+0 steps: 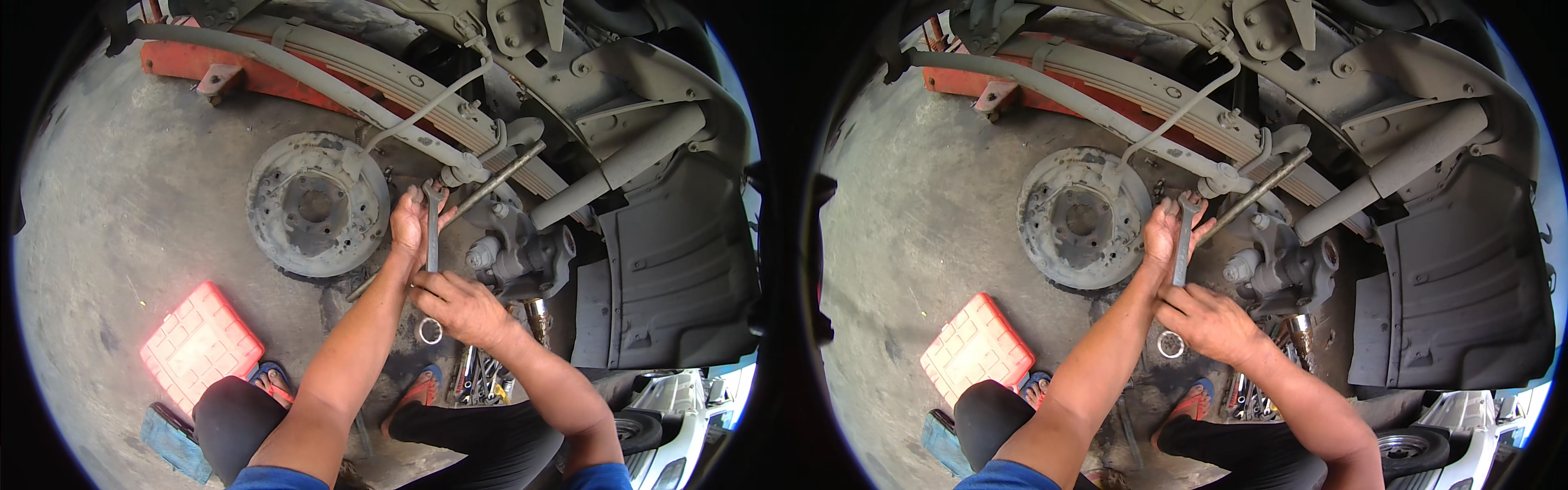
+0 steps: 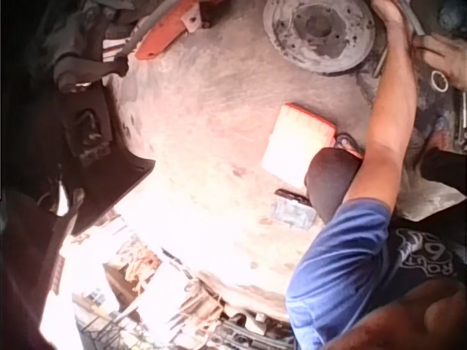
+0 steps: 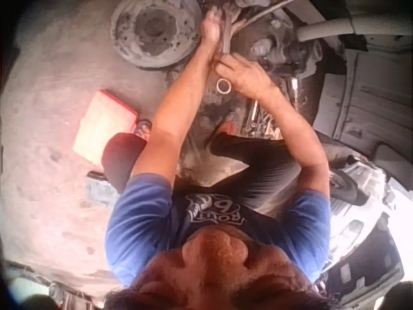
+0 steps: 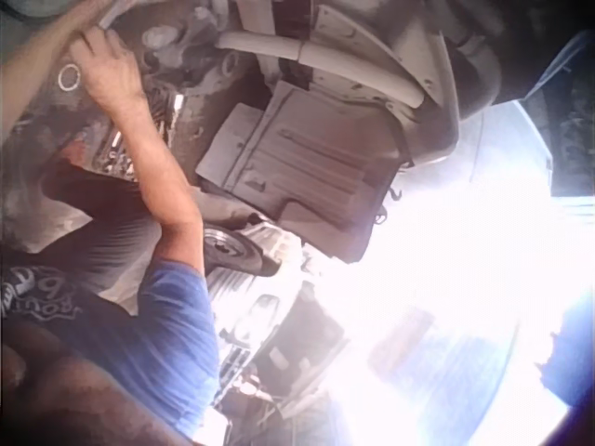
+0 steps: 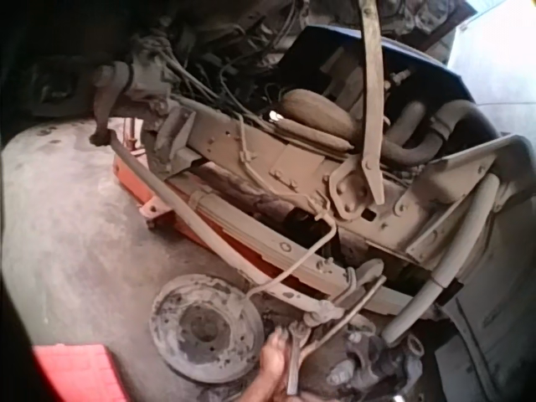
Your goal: The person works on a vehicle's rear suspension and brake assembly. They use a wrench and hammer to loosen and remove bolts from the brake caliper and suspension components.
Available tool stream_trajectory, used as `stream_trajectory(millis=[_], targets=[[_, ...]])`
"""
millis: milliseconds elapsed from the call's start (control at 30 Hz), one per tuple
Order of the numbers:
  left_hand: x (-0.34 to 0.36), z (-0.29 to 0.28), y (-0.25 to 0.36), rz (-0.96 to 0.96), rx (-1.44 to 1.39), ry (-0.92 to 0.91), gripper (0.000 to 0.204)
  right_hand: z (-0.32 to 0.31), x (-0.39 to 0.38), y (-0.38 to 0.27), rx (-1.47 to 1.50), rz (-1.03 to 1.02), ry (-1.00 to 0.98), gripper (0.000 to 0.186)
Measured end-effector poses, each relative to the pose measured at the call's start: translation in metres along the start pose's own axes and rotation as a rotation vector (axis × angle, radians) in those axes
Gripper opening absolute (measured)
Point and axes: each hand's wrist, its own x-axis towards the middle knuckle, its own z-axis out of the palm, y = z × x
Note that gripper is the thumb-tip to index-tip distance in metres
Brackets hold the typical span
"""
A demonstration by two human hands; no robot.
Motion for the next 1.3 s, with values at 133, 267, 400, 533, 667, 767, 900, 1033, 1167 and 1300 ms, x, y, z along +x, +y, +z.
stream_trajectory(millis=[133, 267, 400, 533, 667, 767, 900, 1033, 1167, 1300], targets=[[-0.002, 0.015, 0.002, -0.077, 0.059, -0.052, 0.074, 0.018, -0.033, 0.002, 0.057, 0.115, 0.061, 0.039], [-0.002, 0.022, -0.004, -0.049, 0.054, -0.048, 0.073, 0.020, -0.052, 0.009, 0.064, 0.143, 0.069, 0.044], [0.005, 0.023, -0.004, -0.032, 0.124, -0.028, 0.079, 0.017, -0.052, 0.008, 0.049, 0.258, 0.033, 0.044], [0.013, 0.009, 0.004, -0.140, 0.008, -0.144, 0.091, 0.024, -0.017, -0.001, 0.021, 0.149, 0.064, 0.040], [0.019, -0.013, 0.008, -0.228, -0.386, -0.390, 0.085, 0.035, 0.067, 0.001, -0.047, 0.009, 0.256, 0.024], [0.024, -0.022, 0.001, -0.200, -0.425, -0.345, 0.084, 0.037, 0.137, 0.011, -0.223, 0.121, 0.170, 0.024], [0.025, -0.023, -0.001, -0.192, -0.224, -0.065, 0.079, 0.034, 0.183, 0.024, -0.344, 0.314, 0.078, 0.025], [0.022, -0.021, 0.003, -0.171, -0.118, -0.139, 0.078, 0.034, 0.185, 0.035, -0.203, 0.326, 0.102, 0.026], [0.024, -0.018, 0.002, -0.196, -0.171, -0.114, 0.080, 0.035, 0.201, 0.042, -0.194, 0.373, 0.036, 0.026], [0.016, -0.020, 0.004, -0.165, -0.205, -0.257, 0.078, 0.040, 0.192, 0.035, -0.151, 0.368, 0.166, 0.026]])
